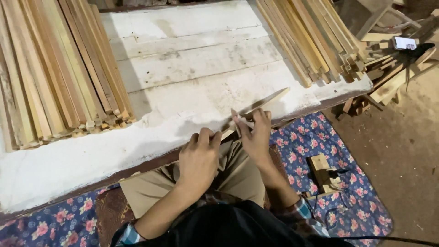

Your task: Sanding thin wooden strips using a hand-held sanding block to smooth the surfaces and edges.

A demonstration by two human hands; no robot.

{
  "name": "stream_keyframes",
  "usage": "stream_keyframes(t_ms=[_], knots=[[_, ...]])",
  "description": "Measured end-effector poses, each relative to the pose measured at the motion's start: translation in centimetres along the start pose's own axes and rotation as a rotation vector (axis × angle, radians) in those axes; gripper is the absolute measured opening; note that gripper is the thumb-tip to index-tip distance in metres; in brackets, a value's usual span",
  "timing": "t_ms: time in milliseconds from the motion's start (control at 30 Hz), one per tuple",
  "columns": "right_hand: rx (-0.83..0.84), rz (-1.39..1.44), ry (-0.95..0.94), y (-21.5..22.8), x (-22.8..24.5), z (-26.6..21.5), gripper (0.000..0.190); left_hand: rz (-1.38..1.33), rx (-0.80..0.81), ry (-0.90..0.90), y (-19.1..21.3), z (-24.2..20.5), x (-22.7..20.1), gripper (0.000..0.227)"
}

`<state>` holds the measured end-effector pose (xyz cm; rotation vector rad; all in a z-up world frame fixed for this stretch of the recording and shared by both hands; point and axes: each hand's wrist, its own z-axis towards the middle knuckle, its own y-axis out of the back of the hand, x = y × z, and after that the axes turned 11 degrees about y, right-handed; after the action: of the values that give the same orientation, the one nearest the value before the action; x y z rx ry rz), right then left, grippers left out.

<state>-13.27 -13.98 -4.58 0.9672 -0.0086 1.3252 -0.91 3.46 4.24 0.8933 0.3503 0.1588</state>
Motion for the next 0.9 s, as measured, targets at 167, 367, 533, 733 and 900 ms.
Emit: stream_keyframes(t_ms=[167, 367, 533, 733, 900], knots=[[-0.101, -0.275, -0.228, 1.8, -16.1, 1.5, 0.028, 0.060, -0.079, -0.130, -1.6, -1.0, 0.8, 0.021], [-0.010, -0.324, -0.316, 3.6, -12.1, 3.8, 0.029, 0.107, -0.211, -0.220, -2.6, -0.4, 1.3, 0.016], [0.013, -0.118, -0.235, 4.5, -14.3, 4.0, 0.027, 0.132, -0.200, -0.236, -2.7, -0.3, 1.7, 0.014], [0.041, -0.378, -0.219, 3.1, -14.5, 4.1, 0.031, 0.111, -0.193, -0.205, -2.8, -0.4, 2.1, 0.015], [0.122, -0.216, -0.203, 3.1, -12.1, 5.2, 0.038, 0.057, -0.173, -0.137, -3.9, -0.8, 2.7, 0.013]])
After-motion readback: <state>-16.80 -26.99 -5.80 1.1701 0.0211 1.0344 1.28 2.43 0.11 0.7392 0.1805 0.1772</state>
